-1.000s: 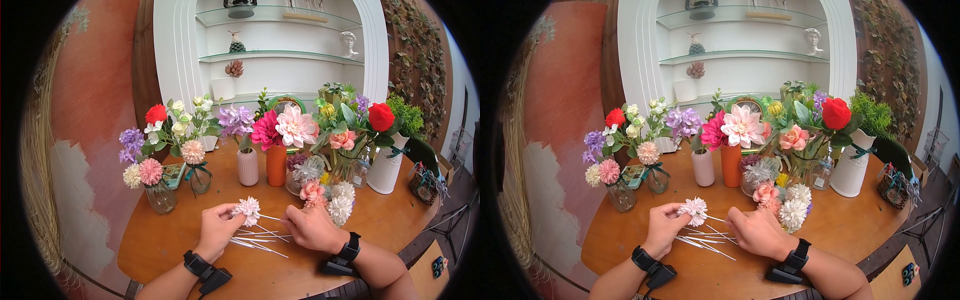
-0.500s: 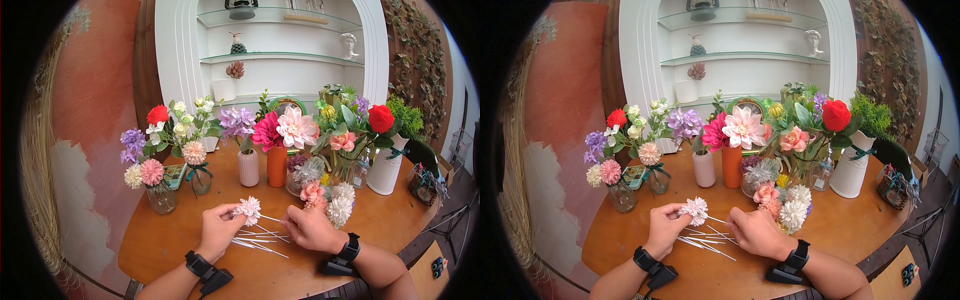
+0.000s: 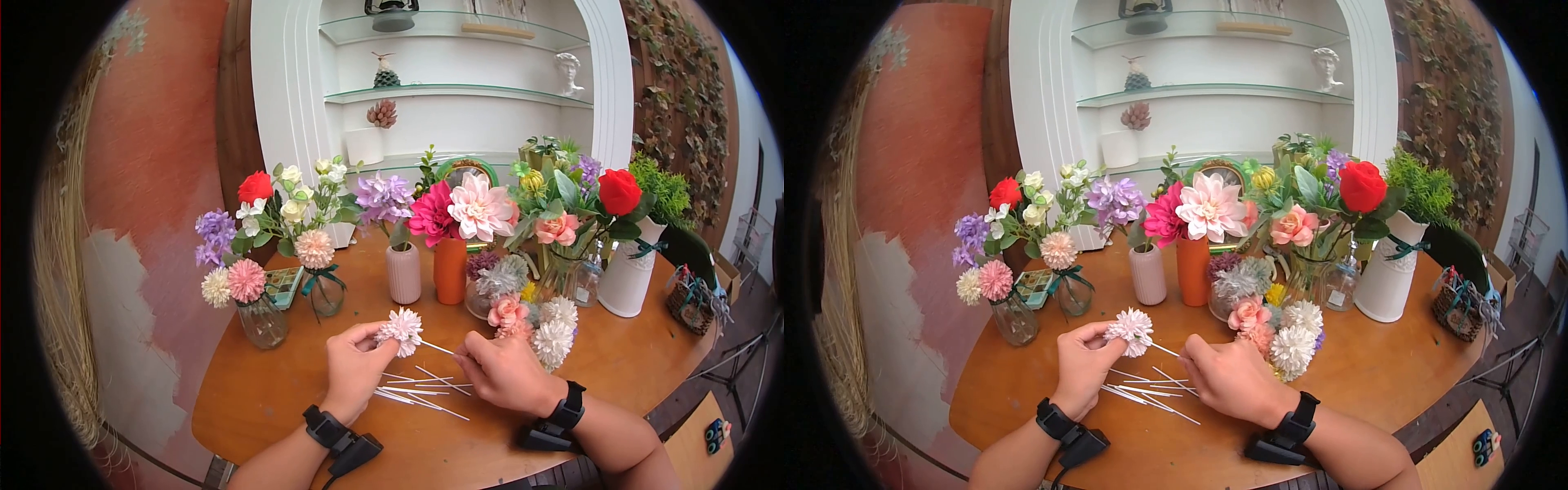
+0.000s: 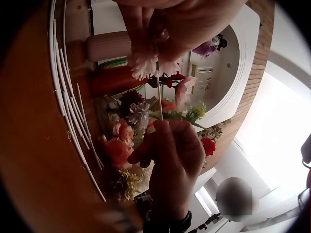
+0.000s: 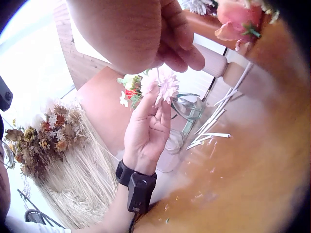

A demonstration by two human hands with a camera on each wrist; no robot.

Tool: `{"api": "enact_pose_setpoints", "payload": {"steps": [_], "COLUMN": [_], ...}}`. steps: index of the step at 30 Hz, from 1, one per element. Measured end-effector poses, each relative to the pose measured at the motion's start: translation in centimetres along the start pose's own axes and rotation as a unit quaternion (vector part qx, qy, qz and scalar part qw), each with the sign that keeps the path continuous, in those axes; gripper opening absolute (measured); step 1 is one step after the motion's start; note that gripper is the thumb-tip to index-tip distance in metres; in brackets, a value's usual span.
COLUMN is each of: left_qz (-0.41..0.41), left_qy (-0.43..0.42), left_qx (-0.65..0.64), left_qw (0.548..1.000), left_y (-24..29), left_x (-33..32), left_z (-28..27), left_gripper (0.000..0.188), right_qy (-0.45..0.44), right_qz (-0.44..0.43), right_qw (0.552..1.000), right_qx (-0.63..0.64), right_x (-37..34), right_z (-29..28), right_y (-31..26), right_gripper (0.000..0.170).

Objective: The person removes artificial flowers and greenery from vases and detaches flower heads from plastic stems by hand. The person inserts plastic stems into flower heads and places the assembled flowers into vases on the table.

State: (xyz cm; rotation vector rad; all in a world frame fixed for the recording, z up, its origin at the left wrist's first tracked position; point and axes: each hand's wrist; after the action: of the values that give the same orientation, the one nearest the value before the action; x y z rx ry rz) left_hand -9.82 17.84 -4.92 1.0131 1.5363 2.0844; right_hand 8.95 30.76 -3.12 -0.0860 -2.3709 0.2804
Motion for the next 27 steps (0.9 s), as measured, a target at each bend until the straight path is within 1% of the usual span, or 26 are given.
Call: {"api": "enact_pose_setpoints", "payload": {"steps": [4, 7, 11, 14, 17, 20, 22, 27], "left_qz": [0.017, 0.025, 0.031, 0.040, 0.045, 0.042, 0.041, 0.027], "left_qy": [0.018, 0.011, 0.005, 0.003, -0.004, -0.001, -0.003, -0.011], "left_qx": [0.005, -0.008, -0.005, 0.000, 0.001, 0.000, 0.017, 0.019], "left_qw": [1.000, 1.000, 0.999, 0.999, 0.999, 0.999, 0.999, 0.999], "left_y": [0.16, 0.27, 0.30, 0.06, 0.08, 0.08, -0.17, -0.34], "left_x": [0.08, 0.29, 0.27, 0.32, 0.28, -0.05, -0.17, -0.48], "left_z": [0.05, -0.28, -0.39, -0.43, -0.44, -0.29, -0.33, -0.51], "left_gripper": [0.025, 0.025, 0.026, 0.025, 0.025, 0.024, 0.024, 0.025], "right_qy": [0.006, 0.014, 0.011, 0.005, 0.029, 0.040, -0.016, -0.031], "right_qz": [0.001, 0.019, 0.009, 0.022, 0.011, -0.009, 0.013, 0.007], "right_qw": [1.000, 1.000, 1.000, 1.000, 0.999, 0.999, 1.000, 0.999], "right_qx": [-0.001, 0.016, 0.013, 0.015, 0.038, 0.008, -0.012, -0.014], "right_x": [-0.07, 0.02, 0.03, 0.06, 0.11, 0.07, -0.18, -0.39], "right_z": [0.02, -0.18, -0.03, 0.04, 0.28, 0.27, 0.12, 0.37], "right_y": [-0.12, -0.28, 0.01, -0.01, 0.21, 0.29, 0.21, 0.03], "right_gripper": [0.013, 0.012, 0.012, 0.012, 0.013, 0.014, 0.015, 0.015]}}
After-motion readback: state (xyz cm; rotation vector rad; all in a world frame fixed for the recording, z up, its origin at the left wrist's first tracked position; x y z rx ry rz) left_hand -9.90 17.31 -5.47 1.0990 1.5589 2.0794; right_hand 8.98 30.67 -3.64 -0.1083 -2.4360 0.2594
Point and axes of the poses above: each hand's wrist, its own x-axis towards the middle knuckle, its own z-axis out of the palm, y = z × x, and after that the axes turned 4 degrees about y, right-handed
